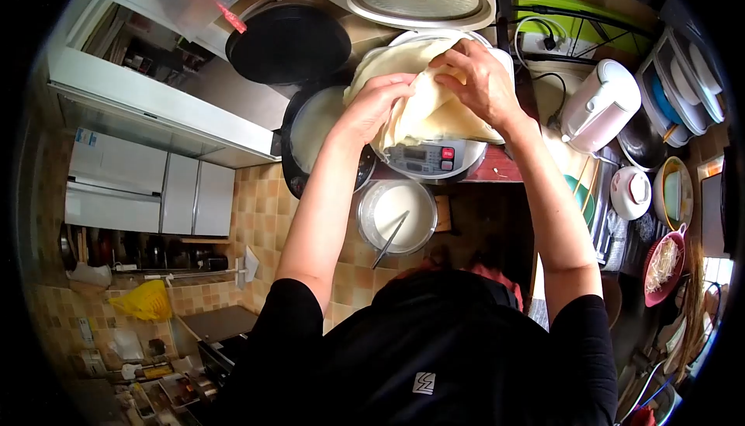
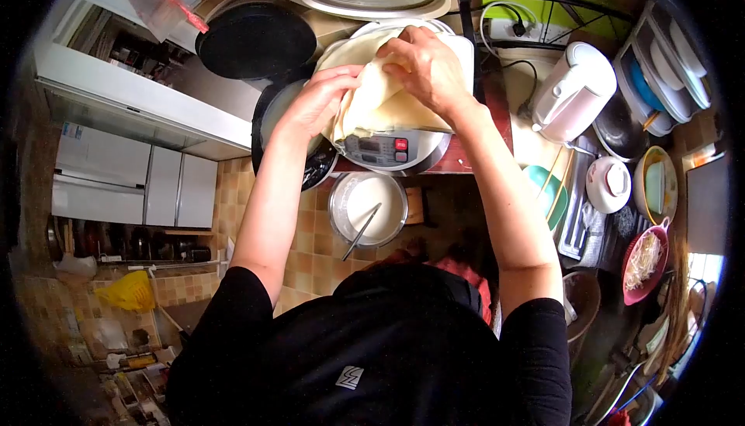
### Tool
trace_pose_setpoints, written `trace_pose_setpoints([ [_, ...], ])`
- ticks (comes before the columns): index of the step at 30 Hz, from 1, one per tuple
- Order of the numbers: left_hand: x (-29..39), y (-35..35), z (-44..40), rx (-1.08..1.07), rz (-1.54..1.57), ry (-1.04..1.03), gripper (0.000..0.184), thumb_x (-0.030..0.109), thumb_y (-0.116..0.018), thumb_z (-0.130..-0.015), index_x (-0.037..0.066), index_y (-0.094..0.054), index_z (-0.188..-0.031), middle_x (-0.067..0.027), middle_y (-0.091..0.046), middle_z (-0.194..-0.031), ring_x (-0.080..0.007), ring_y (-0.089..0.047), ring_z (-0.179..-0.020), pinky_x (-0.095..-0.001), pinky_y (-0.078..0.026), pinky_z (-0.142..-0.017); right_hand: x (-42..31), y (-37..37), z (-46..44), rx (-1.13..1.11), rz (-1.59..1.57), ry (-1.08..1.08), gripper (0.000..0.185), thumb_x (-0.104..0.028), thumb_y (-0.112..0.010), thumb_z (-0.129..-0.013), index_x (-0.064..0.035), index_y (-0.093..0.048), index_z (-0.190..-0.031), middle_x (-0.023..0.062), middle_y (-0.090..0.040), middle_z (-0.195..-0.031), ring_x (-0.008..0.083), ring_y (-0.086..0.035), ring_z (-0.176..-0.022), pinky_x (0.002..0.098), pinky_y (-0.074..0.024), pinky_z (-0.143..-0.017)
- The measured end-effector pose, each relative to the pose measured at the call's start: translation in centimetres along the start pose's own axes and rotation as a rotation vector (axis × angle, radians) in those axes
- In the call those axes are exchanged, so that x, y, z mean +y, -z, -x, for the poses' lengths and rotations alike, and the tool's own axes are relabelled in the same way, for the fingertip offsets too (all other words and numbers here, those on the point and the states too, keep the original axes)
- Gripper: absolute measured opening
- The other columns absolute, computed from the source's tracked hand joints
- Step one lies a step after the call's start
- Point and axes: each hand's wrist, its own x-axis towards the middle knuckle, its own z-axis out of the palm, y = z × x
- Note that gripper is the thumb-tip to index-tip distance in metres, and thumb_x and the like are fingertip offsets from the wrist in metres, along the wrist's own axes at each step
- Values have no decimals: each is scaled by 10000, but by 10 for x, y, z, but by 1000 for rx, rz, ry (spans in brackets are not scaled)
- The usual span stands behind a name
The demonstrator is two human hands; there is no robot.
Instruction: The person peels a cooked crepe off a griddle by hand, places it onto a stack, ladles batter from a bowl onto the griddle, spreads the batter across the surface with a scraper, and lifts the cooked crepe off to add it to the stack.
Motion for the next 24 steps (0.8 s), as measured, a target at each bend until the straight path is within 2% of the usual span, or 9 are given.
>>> trace_pose_setpoints([
  [3, -2, 5, -1, -71, 51, 24, 376, 53, -595, -911, -73, -600, -1265, -126, -680, -1159, -185, -652, -1085, -323, -515, -964, -2, -4, 0, 96, -29, 21, 162, -92, -768, -799, -93, -683, -937, 90, -638, -966, 326, -638, -870, 402, -538, -741],
  [6, -3, 10, -3, -115, 85, 32, 402, 45, -569, -918, -79, -570, -1300, -138, -669, -1192, -200, -660, -1086, -344, -523, -974, -11, -5, 1, 154, 37, 31, 130, -87, -743, -785, -102, -668, -891, 88, -643, -948, 299, -641, -917, 404, -546, -754],
  [9, -8, 18, -8, -132, 126, 31, 377, 67, -559, -937, -70, -577, -1288, -139, -673, -1196, -203, -668, -1078, -343, -534, -964, -9, -9, 2, 160, 90, 71, 102, -79, -725, -789, -101, -653, -858, 88, -638, -933, 293, -631, -880, 396, -549, -732],
  [13, -6, 16, -10, -123, 205, 90, 320, 125, -572, -980, -39, -602, -1253, -128, -689, -1178, -190, -674, -1070, -326, -538, -957, -10, -13, 4, 169, 124, 80, 134, -89, -710, -790, -128, -697, -917, 66, -634, -945, 274, -616, -900, 379, -552, -753],
  [18, -13, 9, -12, -33, 129, 23, 290, 160, -582, -1009, -37, -619, -1220, -133, -694, -1157, -194, -688, -1034, -323, -550, -921, -15, -13, 4, 150, 132, 156, 272, -81, -691, -793, -178, -747, -1040, 51, -648, -1020, 265, -605, -1007, 369, -552, -815],
  [22, -9, 15, -10, -34, 162, 54, 257, 135, -591, -996, -43, -635, -1176, -150, -700, -1123, -201, -699, -996, -331, -557, -897, -21, -15, 9, 10, 74, 198, 267, -99, -689, -797, -131, -739, -1058, 65, -656, -1022, 275, -605, -1020, 378, -551, -831],
  [24, -6, 16, -11, -25, 178, 96, 240, 122, -588, -987, -44, -642, -1152, -151, -707, -1094, -199, -700, -977, -327, -558, -882, -20, -15, 10, 7, 87, 190, 215, -117, -692, -803, -95, -726, -1015, 68, -640, -971, 273, -604, -991, 381, -550, -818],
])
